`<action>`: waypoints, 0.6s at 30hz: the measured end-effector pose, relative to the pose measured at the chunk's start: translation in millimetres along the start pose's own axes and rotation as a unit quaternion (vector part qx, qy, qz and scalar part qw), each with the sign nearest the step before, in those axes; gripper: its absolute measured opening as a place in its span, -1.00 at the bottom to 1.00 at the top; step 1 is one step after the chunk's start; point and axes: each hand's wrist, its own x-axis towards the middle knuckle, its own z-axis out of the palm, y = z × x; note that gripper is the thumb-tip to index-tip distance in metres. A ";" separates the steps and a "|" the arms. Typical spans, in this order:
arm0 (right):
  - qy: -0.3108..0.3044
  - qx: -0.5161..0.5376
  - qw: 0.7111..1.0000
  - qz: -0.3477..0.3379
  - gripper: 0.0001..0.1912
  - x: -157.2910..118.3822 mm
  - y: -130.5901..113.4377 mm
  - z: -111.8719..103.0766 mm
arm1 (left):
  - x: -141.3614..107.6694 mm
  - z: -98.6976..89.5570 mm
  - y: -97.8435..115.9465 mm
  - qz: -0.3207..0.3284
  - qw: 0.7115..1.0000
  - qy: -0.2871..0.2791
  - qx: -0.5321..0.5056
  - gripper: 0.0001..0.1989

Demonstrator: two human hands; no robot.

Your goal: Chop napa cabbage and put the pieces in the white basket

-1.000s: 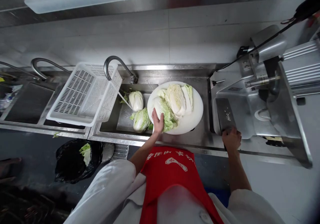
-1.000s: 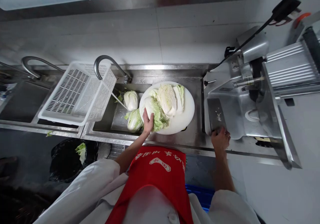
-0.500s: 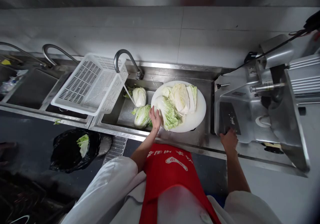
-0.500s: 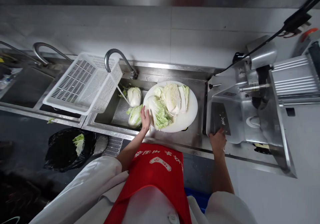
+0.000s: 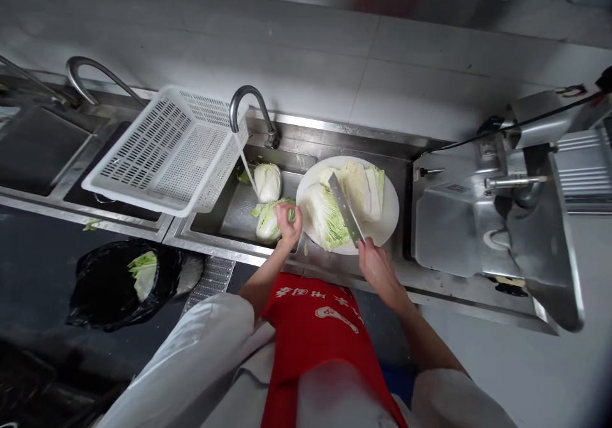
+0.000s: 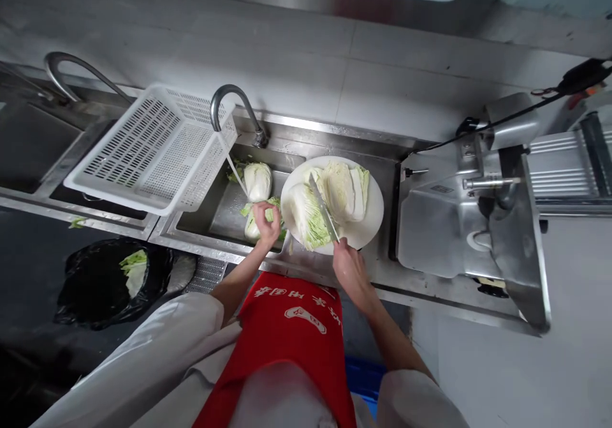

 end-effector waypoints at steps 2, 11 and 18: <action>-0.039 -0.032 0.999 -0.013 -0.64 15.0 -23.7 -6.0 | 4.1 16.7 -3.5 0.077 0.992 -0.097 0.014 -0.88; -0.120 -0.099 0.988 -0.003 -0.61 42.3 -55.8 -16.9 | 12.3 65.3 -27.2 0.177 0.945 -0.275 0.006 -0.77; -0.158 -0.102 0.982 0.016 -0.64 58.1 -69.2 -11.0 | 1.2 72.5 -36.8 0.142 0.955 -0.258 -0.031 -0.77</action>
